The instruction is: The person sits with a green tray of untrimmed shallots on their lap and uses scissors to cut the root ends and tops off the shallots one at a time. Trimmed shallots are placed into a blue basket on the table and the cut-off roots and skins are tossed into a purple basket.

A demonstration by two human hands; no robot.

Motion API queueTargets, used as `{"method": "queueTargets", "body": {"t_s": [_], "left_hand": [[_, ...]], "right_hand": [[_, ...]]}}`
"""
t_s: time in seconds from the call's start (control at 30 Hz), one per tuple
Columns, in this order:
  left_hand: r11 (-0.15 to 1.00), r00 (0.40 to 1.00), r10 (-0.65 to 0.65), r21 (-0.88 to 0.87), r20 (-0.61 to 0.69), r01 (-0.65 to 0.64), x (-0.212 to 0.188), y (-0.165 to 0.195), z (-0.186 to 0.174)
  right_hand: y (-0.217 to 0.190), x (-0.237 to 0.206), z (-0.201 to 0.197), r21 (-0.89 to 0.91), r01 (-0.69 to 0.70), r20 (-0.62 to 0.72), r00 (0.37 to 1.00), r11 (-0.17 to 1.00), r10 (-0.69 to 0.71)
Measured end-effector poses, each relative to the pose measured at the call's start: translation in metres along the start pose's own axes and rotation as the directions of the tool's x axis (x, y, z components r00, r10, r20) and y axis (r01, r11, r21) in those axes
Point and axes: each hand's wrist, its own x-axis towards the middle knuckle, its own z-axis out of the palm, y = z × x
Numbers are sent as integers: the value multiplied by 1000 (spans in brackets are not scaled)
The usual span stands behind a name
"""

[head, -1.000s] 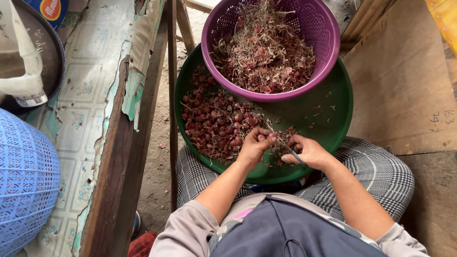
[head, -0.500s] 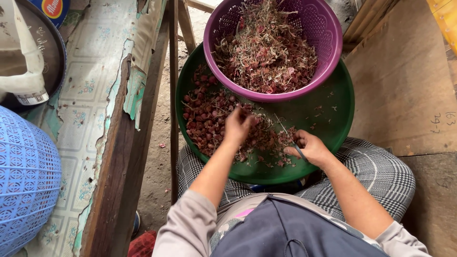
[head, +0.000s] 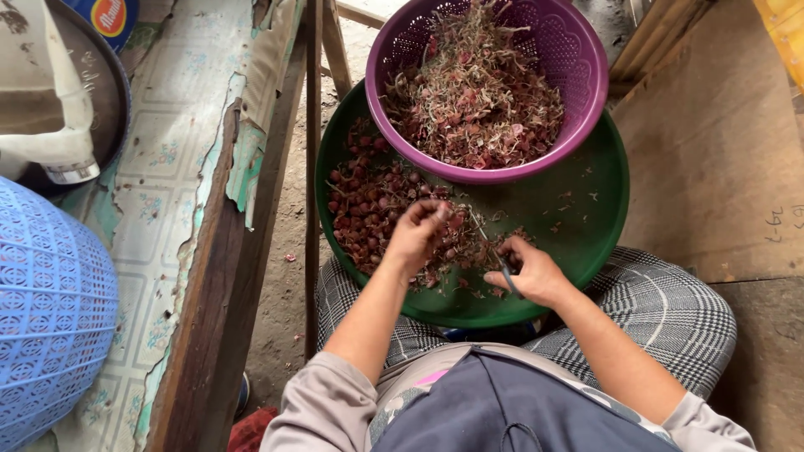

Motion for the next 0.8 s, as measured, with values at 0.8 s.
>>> {"method": "queueTargets", "body": {"t_s": [0.8], "left_hand": [[988, 994, 22, -154, 102, -6, -13, -68, 8]], "right_hand": [[-1, -5, 14, 161, 21, -74, 997, 987, -9]]}}
